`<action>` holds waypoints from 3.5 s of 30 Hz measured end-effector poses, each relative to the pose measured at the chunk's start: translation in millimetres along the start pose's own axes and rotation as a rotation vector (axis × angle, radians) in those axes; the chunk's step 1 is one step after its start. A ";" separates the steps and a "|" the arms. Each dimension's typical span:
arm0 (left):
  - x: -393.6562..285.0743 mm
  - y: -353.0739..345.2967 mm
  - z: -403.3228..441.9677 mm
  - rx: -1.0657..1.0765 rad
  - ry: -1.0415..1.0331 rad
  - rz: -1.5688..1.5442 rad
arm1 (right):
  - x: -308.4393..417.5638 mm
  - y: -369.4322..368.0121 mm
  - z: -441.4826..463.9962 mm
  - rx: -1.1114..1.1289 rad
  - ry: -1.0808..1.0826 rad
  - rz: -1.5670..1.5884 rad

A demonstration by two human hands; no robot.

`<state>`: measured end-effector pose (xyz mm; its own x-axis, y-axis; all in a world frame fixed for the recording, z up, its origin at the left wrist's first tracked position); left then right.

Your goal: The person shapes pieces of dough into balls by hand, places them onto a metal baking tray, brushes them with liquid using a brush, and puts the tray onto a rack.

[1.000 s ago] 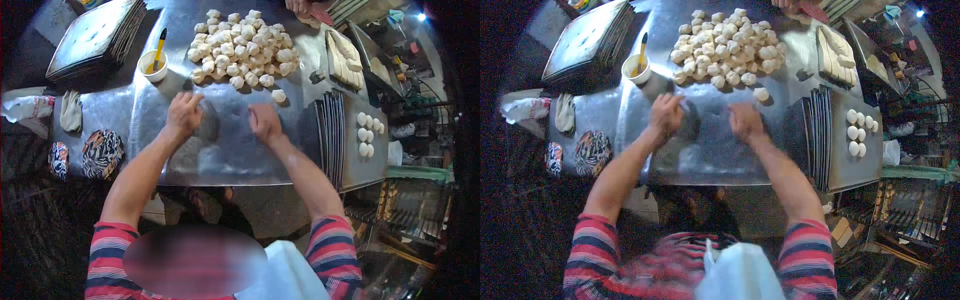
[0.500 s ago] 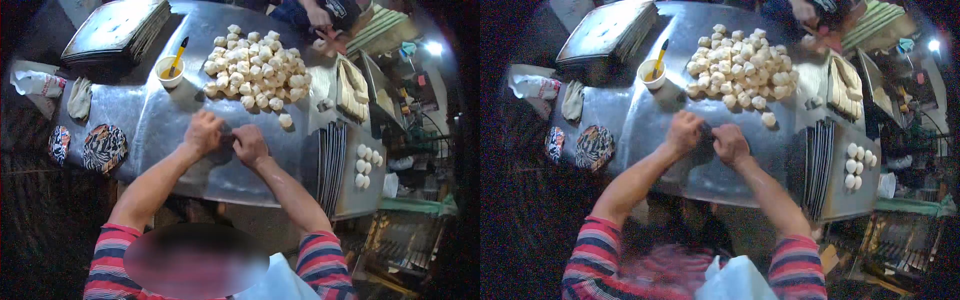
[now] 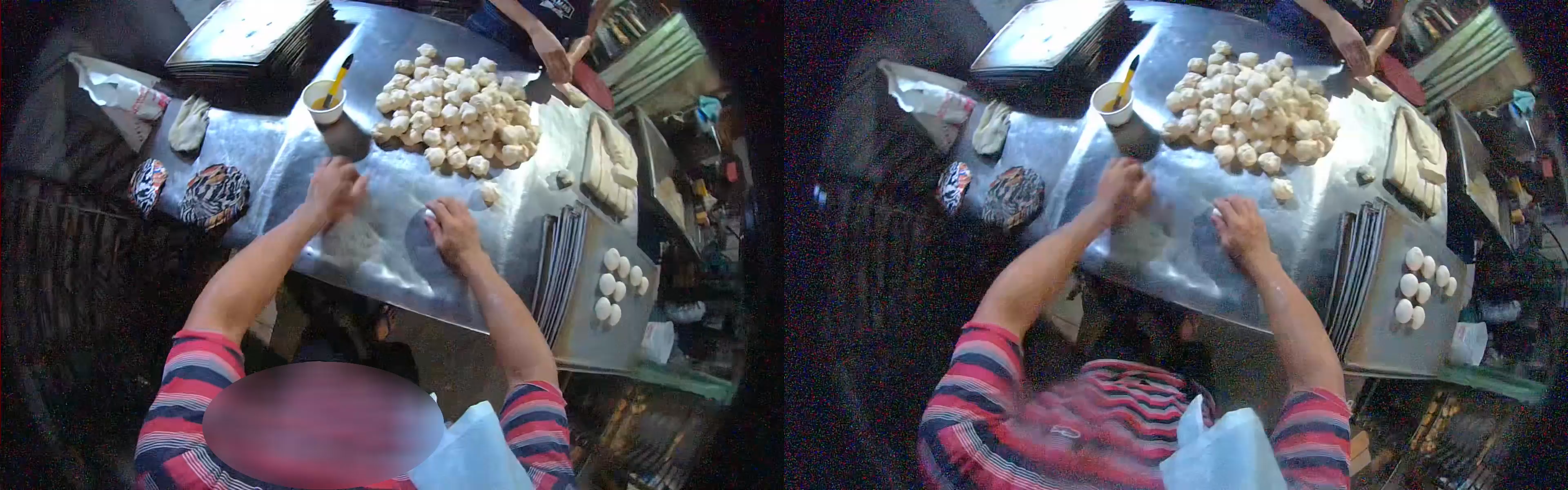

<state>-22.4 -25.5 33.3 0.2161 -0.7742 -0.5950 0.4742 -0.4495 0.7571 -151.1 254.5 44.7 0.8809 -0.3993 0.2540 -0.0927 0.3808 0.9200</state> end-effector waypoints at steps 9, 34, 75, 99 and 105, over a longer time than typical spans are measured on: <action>5.6 -23.6 41.8 0.008 0.118 0.231 | -33.9 -7.9 40.7 0.351 -0.372 0.361; 22.6 -9.5 40.8 0.122 0.357 -0.838 | -18.4 -33.4 56.8 -0.205 -0.296 -0.271; -425.9 -194.4 76.8 -0.217 -0.357 -0.308 | -279.8 364.5 -303.5 -0.472 -1.084 -0.085; -0.3 39.2 -72.1 0.268 -0.212 -0.134 | 17.4 18.8 -63.2 0.106 -0.240 -0.040; -37.6 2.5 2.5 0.226 -0.430 -0.082 | -35.3 -18.6 18.7 -0.092 -0.143 -0.142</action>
<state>-31.4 1.4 58.2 -0.2090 -0.8245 -0.5259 0.2673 -0.5654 0.7803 -189.2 245.9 24.2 0.8067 -0.5660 0.1700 0.0756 0.3841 0.9202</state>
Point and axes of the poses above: each hand's wrist, its own z-axis towards the middle knuckle, its own y-axis out of the back of the hand, x = y × z, the point moved 2 cm from there along z, towards the middle knuckle, and after that the axes turned 10 degrees about -z, right-handed, at the moved point
